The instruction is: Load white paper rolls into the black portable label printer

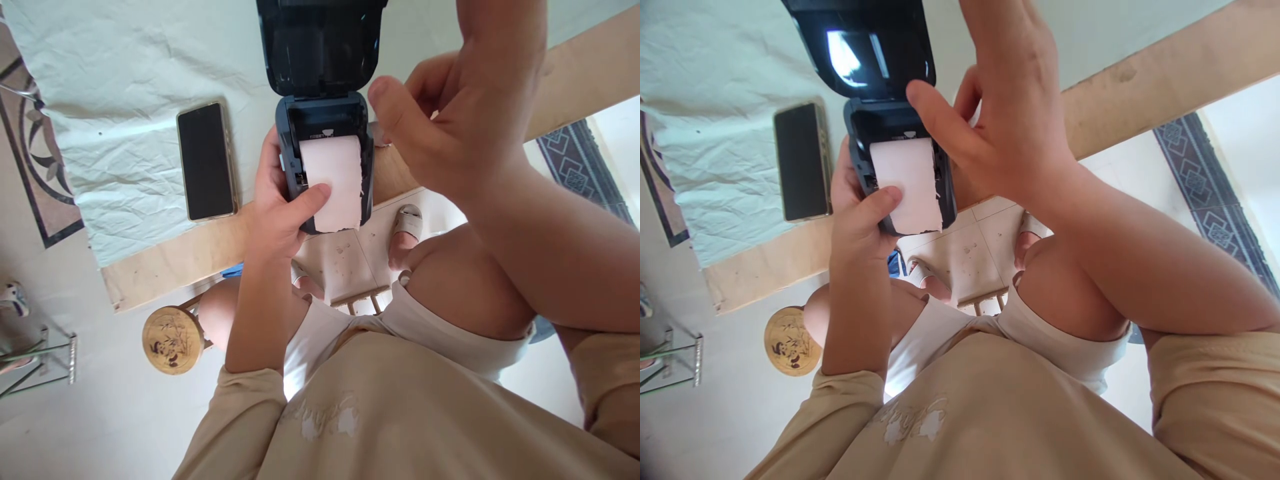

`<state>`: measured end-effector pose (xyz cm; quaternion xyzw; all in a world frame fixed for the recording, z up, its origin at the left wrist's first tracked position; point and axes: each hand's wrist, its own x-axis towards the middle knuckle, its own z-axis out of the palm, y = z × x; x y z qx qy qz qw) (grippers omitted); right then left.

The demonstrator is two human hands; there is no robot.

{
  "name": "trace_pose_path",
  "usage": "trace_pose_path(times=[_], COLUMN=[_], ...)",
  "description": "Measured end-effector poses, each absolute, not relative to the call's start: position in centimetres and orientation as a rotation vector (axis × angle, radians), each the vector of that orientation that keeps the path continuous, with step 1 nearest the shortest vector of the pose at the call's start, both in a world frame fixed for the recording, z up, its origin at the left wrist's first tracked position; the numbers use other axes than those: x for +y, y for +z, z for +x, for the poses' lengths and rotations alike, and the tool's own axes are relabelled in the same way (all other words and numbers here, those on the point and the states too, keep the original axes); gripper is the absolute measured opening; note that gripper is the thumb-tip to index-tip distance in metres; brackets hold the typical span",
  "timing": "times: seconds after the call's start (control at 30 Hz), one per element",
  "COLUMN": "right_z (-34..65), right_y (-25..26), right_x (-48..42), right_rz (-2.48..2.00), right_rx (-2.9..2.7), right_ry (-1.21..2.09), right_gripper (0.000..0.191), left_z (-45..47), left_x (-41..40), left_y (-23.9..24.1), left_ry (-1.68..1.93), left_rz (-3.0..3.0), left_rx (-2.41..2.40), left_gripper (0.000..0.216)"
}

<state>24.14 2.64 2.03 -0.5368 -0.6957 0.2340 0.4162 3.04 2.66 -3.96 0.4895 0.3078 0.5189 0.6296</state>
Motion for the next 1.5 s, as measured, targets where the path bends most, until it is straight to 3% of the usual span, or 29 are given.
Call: trace_pose_path(times=[0.1,0.23,0.33,0.53,0.73,0.9,1.03,1.23,1.5], right_z=[23.9,23.5,23.6,23.4,23.0,22.9,22.7,22.8,22.9], right_y=[2.5,3.3,3.0,2.5,2.9,2.7,2.9,3.7,3.3], right_x=[2.4,1.7,1.8,2.4,2.3,2.1,1.8,2.0,2.2], right_rz=[-1.282,-1.215,-1.171,-1.198,-1.311,-1.241,-1.265,-1.417,-1.397], right_rx=[-1.784,-1.899,-1.928,-2.015,-2.072,-2.034,-1.941,-1.888,-1.916], right_ry=[0.342,0.333,0.413,0.479,0.628,0.691,0.747,0.783,0.929], right_gripper=[0.050,0.020,0.020,0.017,0.012,0.019,0.058,0.049,0.069], left_z=[2.9,2.9,3.0,3.2,3.1,3.2,3.2,3.2,3.3], left_x=[2.7,2.7,2.6,2.7,2.9,2.5,2.0,2.1,2.3], left_y=[-4.1,-4.0,-3.8,-3.8,-4.2,-3.8,-3.2,-2.9,-2.9], left_ry=[1.185,1.179,1.146,1.158,1.189,1.205,1.184,1.154,1.152], left_rz=[1.131,1.092,1.041,1.020,1.078,1.067,1.084,1.154,1.162], left_rx=[0.701,0.730,0.755,0.777,0.752,0.671,0.721,0.752,0.678], left_gripper=[0.055,0.060,0.058,0.074,0.068,0.053,0.043,0.040,0.026])
